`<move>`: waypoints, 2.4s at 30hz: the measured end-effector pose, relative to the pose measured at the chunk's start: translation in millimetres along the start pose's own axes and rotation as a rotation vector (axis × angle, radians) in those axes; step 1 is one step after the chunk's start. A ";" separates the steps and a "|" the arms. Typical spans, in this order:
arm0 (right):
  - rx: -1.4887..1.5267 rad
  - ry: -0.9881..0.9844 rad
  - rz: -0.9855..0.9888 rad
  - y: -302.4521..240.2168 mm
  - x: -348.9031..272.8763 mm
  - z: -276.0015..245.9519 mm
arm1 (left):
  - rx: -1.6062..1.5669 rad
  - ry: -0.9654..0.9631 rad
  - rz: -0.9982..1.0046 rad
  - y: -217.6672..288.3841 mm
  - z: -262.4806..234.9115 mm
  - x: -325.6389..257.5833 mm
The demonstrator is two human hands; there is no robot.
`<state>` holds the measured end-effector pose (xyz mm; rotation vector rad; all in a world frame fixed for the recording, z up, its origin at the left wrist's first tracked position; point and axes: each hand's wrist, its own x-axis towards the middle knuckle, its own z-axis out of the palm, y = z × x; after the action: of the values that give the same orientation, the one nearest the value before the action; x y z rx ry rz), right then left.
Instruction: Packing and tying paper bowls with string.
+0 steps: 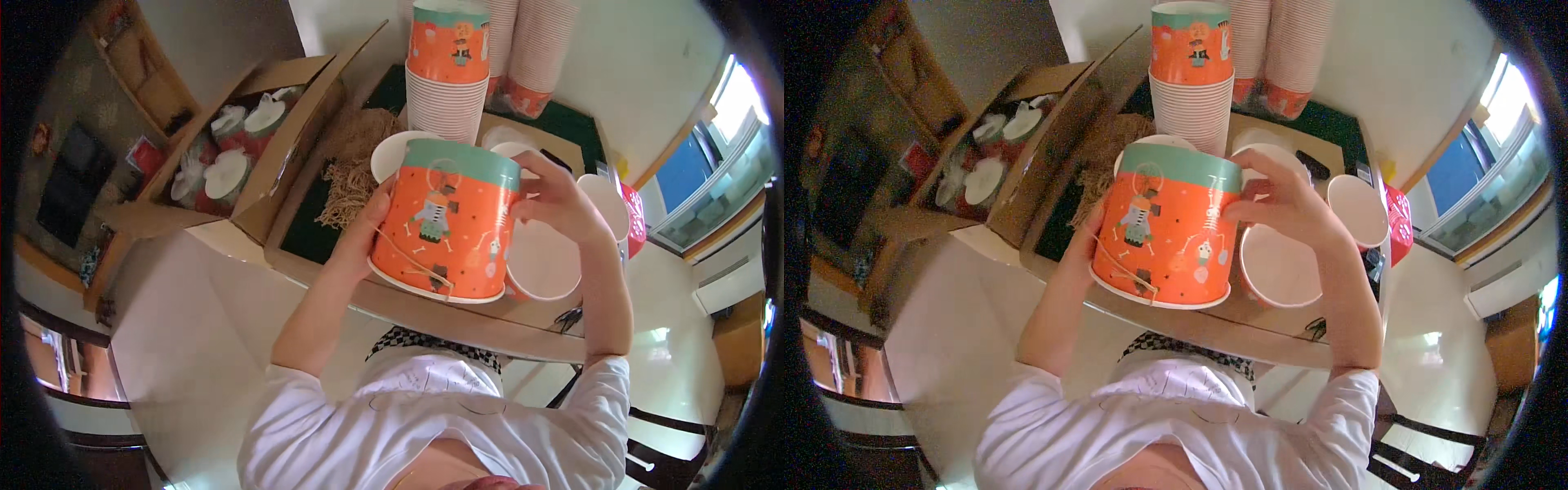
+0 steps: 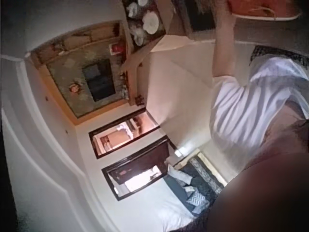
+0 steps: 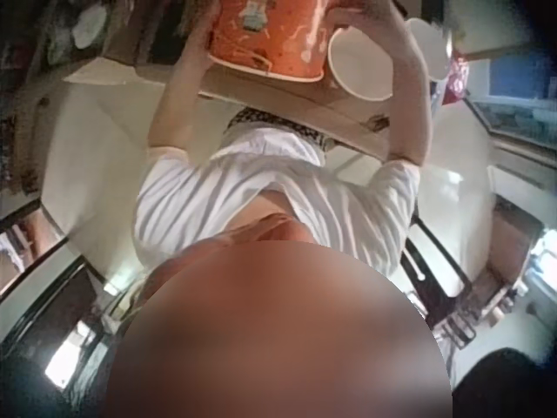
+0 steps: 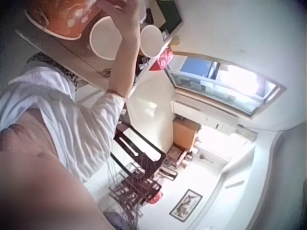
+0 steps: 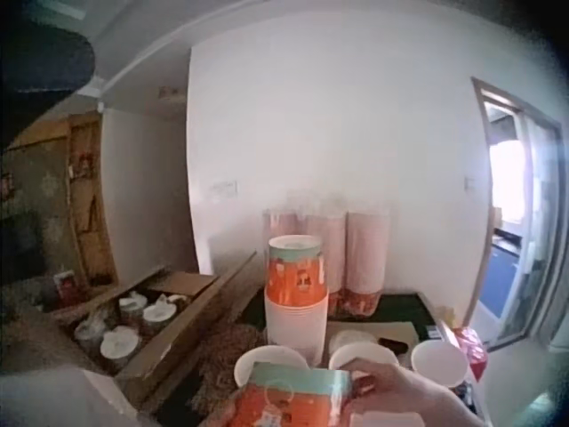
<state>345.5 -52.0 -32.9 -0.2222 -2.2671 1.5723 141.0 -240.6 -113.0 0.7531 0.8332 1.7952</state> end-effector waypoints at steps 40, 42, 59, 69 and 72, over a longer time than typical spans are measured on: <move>0.388 0.794 -0.017 139.4 -29.8 -258.8 | 1.449 -1.219 -0.552 -68.4 71.3 226.7; -0.065 0.749 0.006 136.5 -23.9 -252.9 | 1.431 -1.238 -0.606 -60.5 68.0 219.7; 0.487 0.554 0.229 175.0 50.2 -279.5 | 1.837 -0.566 -0.043 -144.0 31.7 367.2; 0.248 0.507 0.193 164.9 37.2 -281.1 | 1.918 -0.773 -0.124 -173.2 54.6 376.0; -0.217 0.468 0.103 165.5 33.1 -276.3 | 1.886 -0.692 -0.226 -154.9 54.4 379.3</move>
<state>408.8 259.5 -94.4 -0.6966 -2.0679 1.1619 139.2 169.8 -161.1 2.0683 1.8421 -0.0422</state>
